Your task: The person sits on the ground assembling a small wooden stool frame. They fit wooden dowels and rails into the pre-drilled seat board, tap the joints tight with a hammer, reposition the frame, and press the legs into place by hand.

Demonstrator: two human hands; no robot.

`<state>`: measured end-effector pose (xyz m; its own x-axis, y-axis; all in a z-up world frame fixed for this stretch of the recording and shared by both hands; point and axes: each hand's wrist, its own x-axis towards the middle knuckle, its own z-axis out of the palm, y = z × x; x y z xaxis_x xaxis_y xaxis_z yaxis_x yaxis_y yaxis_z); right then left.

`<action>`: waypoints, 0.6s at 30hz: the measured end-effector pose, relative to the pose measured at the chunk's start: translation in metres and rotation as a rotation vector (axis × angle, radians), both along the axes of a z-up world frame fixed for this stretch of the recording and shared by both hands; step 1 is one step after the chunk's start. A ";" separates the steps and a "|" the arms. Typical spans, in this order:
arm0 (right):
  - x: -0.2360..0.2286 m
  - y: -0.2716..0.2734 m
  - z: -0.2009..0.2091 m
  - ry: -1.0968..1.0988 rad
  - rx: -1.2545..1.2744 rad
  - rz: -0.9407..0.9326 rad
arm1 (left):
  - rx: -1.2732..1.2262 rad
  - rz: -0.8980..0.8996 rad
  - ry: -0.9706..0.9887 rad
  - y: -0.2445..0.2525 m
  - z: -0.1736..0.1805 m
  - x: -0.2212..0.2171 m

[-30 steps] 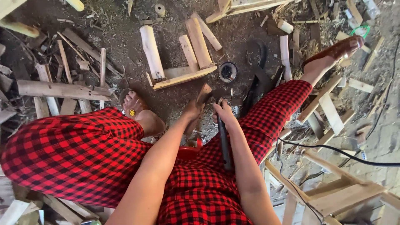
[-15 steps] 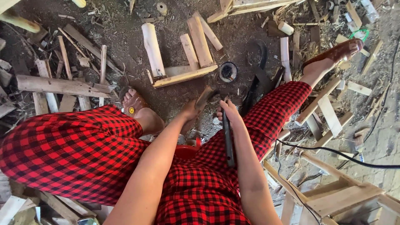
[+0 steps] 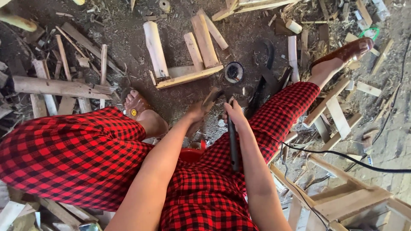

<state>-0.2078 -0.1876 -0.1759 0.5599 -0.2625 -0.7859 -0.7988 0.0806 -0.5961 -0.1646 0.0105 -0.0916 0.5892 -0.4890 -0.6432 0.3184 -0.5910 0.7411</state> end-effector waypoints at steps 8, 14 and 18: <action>-0.005 0.009 0.000 0.146 0.074 -0.061 | 0.089 -0.044 0.038 -0.010 -0.068 -0.015; 0.002 0.064 0.097 -0.063 -0.401 0.665 | 0.182 -0.022 0.082 -0.010 -0.132 -0.014; -0.019 0.023 0.011 0.009 -0.242 0.633 | 0.225 -0.115 0.058 0.011 -0.158 0.018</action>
